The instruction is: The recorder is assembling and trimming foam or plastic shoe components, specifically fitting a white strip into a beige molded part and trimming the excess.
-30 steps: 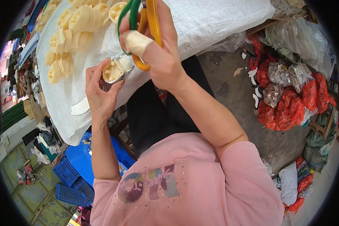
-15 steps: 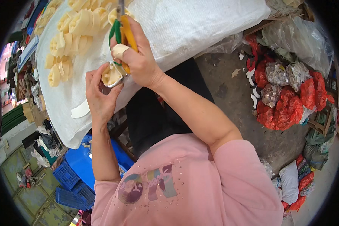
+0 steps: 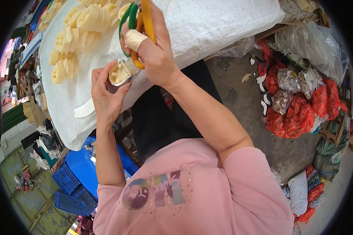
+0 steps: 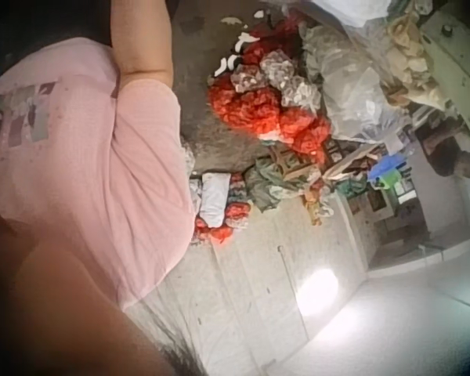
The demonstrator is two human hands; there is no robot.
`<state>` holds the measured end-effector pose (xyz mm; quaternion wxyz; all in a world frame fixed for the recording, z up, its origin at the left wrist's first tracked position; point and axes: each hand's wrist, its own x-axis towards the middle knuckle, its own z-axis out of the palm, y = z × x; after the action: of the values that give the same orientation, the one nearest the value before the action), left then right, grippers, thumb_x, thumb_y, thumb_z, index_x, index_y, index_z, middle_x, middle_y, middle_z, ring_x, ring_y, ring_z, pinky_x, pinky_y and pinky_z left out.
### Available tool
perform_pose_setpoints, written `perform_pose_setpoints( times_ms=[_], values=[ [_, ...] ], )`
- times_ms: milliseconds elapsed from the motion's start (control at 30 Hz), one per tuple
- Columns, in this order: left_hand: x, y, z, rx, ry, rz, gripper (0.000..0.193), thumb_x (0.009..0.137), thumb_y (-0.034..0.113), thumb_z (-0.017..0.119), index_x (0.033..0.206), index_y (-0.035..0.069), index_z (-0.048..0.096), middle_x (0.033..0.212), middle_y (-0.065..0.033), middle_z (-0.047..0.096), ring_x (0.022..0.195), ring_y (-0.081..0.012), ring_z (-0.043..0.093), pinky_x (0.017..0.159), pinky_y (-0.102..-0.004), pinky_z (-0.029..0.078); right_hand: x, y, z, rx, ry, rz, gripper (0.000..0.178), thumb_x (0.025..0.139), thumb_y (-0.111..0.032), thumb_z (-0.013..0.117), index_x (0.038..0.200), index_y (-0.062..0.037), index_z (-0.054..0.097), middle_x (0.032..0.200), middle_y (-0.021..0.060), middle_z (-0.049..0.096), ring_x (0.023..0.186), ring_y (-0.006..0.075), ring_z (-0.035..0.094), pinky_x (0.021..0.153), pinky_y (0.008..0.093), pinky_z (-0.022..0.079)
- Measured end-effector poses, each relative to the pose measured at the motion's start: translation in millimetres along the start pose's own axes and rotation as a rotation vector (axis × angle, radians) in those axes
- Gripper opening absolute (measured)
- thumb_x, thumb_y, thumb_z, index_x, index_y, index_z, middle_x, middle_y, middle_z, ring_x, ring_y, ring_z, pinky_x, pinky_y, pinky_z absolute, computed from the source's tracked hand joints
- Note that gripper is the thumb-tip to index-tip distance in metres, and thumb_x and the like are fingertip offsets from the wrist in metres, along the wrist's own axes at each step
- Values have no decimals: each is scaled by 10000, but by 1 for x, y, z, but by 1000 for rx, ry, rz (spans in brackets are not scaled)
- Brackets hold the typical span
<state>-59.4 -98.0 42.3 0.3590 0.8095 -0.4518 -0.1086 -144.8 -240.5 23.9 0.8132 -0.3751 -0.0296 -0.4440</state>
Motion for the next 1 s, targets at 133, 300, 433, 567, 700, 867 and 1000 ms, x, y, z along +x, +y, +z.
perform_pose_setpoints(
  times_ms=[133,300,433,567,700,867,1000],
  values=[
    [1,1,-2,31,-6,5,595,576,-22,768,1140,45,591,943,-99,476,905,-247,509,798,-324,441,-11,7,3,-138,-2,146,594,823,-64,472,1377,-49,258,889,61,489,713,107,459,652,240,422],
    [3,0,0,3,1,21,599,576,-14,772,1142,42,584,947,-105,481,922,-262,497,823,-331,429,3,-1,7,-140,-29,15,610,808,-38,470,1378,-41,252,913,64,490,719,110,463,655,247,430],
    [0,-2,0,-11,-3,44,610,576,-12,776,1149,46,576,961,-111,477,948,-275,483,848,-341,419,-5,5,2,-111,-22,198,618,806,-36,485,1380,-35,256,922,62,495,736,114,474,656,252,435],
    [-1,-5,-1,50,23,98,588,615,-42,739,1172,42,568,991,-95,480,932,-233,523,834,-319,443,-6,-11,7,-301,-6,176,625,803,-68,509,1379,-15,271,955,66,513,800,116,499,683,242,443],
    [-16,-1,1,-48,105,63,569,635,-24,755,1162,32,549,1020,-76,485,942,-202,532,845,-292,440,-11,-47,-8,-707,61,105,673,794,-105,574,1398,-38,286,984,75,531,873,131,517,735,246,449],
    [-55,-12,-14,-816,141,-128,666,673,82,812,1229,-10,458,1109,-43,507,1018,-140,514,896,-271,433,18,-103,-56,-1616,0,-46,651,783,-215,651,1372,-89,407,1066,169,534,963,264,546,863,349,441],
    [-77,-13,-29,-1049,207,-184,707,653,118,840,1238,5,458,1111,-41,519,1053,-149,502,918,-281,425,43,-132,-88,-2031,39,126,587,805,-327,610,1319,-77,477,1079,221,519,976,340,543,874,373,440]
  ],
)
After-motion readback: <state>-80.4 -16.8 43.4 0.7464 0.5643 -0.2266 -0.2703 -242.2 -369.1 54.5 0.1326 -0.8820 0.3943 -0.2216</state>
